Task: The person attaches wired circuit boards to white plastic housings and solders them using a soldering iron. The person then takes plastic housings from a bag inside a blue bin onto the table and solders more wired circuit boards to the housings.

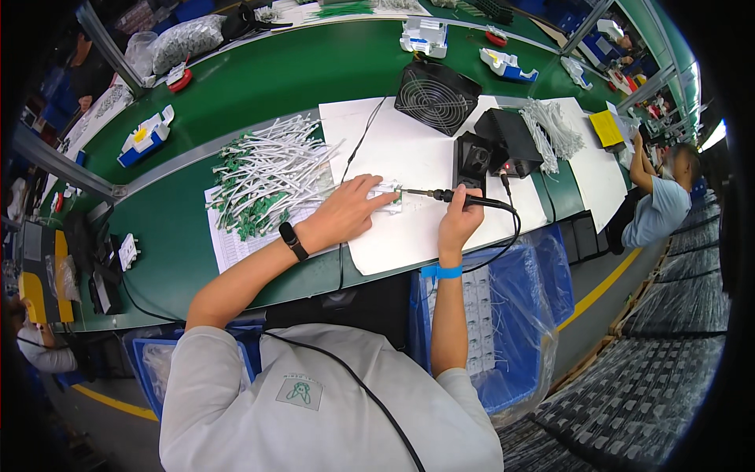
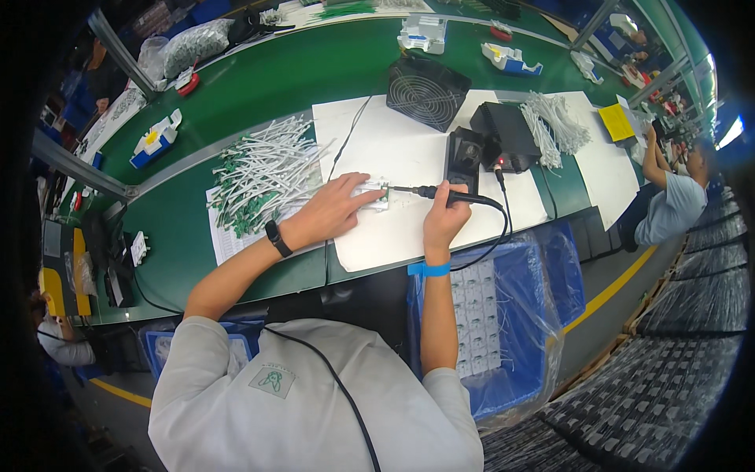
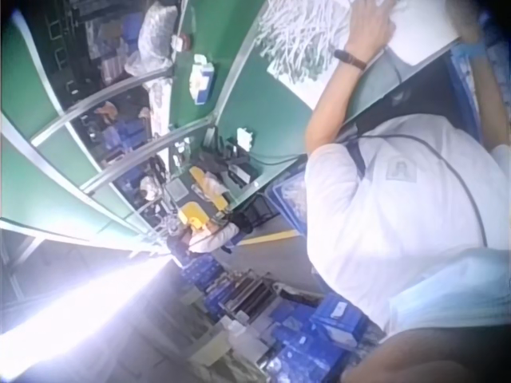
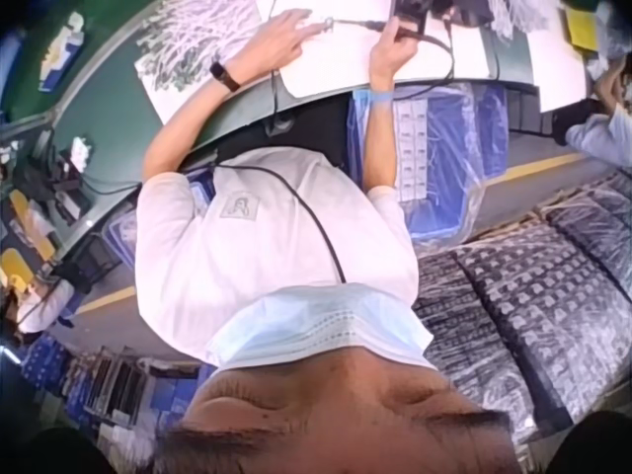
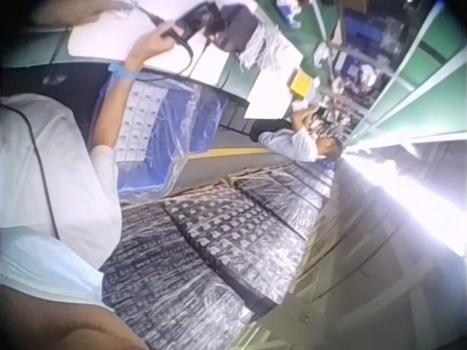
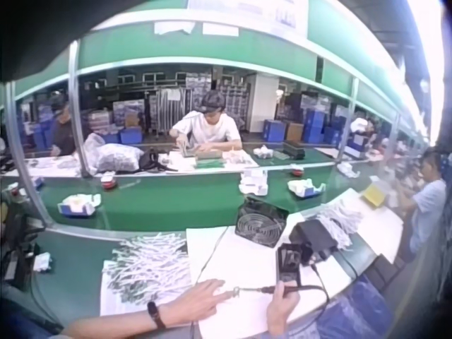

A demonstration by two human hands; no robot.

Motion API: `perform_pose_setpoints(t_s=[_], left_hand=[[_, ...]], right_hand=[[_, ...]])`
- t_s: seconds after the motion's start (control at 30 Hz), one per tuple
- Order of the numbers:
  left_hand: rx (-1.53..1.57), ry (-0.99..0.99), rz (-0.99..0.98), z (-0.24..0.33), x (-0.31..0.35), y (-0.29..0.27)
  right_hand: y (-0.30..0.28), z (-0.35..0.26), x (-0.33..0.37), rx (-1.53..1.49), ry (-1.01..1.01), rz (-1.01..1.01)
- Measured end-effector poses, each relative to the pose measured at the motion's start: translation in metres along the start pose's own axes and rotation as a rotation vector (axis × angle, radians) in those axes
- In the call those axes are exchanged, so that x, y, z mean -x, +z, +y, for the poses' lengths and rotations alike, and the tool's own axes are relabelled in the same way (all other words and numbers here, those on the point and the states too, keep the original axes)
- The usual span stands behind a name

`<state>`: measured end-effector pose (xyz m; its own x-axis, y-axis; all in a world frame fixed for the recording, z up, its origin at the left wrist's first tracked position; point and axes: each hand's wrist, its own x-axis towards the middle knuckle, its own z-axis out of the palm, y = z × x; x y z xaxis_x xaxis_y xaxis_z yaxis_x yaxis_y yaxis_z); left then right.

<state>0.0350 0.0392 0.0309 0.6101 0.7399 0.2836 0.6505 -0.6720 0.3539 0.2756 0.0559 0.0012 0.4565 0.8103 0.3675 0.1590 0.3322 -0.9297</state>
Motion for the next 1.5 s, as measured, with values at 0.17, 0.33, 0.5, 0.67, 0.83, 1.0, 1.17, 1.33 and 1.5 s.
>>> perform_pose_setpoints(t_s=[0.17,0.33,0.5,0.67,0.83,1.0,1.17,1.33,1.5], left_hand=[[0.012,-0.008,-0.009,0.000,-0.001,0.000],[-0.019,0.000,0.025,0.000,0.000,-0.001],[0.005,-0.003,-0.004,0.000,-0.002,-0.002],[0.023,-0.013,-0.034,0.000,-0.004,-0.004],[0.061,-0.045,-0.098,-0.004,-0.008,-0.007],[0.084,-0.014,-0.117,-0.004,-0.016,-0.017],[0.088,-0.035,-0.140,-0.002,-0.020,-0.020],[0.063,-0.022,-0.153,0.001,-0.020,-0.022],[0.049,-0.025,-0.153,0.003,-0.019,-0.023]], right_hand=[[0.000,0.002,-0.001,-0.007,0.025,0.023],[0.001,0.000,-0.002,-0.009,0.022,-0.021],[0.002,0.002,-0.002,-0.015,-0.002,0.038],[-0.001,-0.002,0.000,-0.022,-0.067,0.101],[-0.006,-0.006,0.004,-0.023,-0.066,0.018],[-0.011,-0.003,0.003,-0.020,-0.047,-0.027],[-0.011,-0.008,0.001,0.000,-0.060,-0.070],[-0.012,-0.006,0.000,0.011,-0.086,-0.070],[-0.011,-0.009,-0.001,0.024,-0.100,-0.071]])
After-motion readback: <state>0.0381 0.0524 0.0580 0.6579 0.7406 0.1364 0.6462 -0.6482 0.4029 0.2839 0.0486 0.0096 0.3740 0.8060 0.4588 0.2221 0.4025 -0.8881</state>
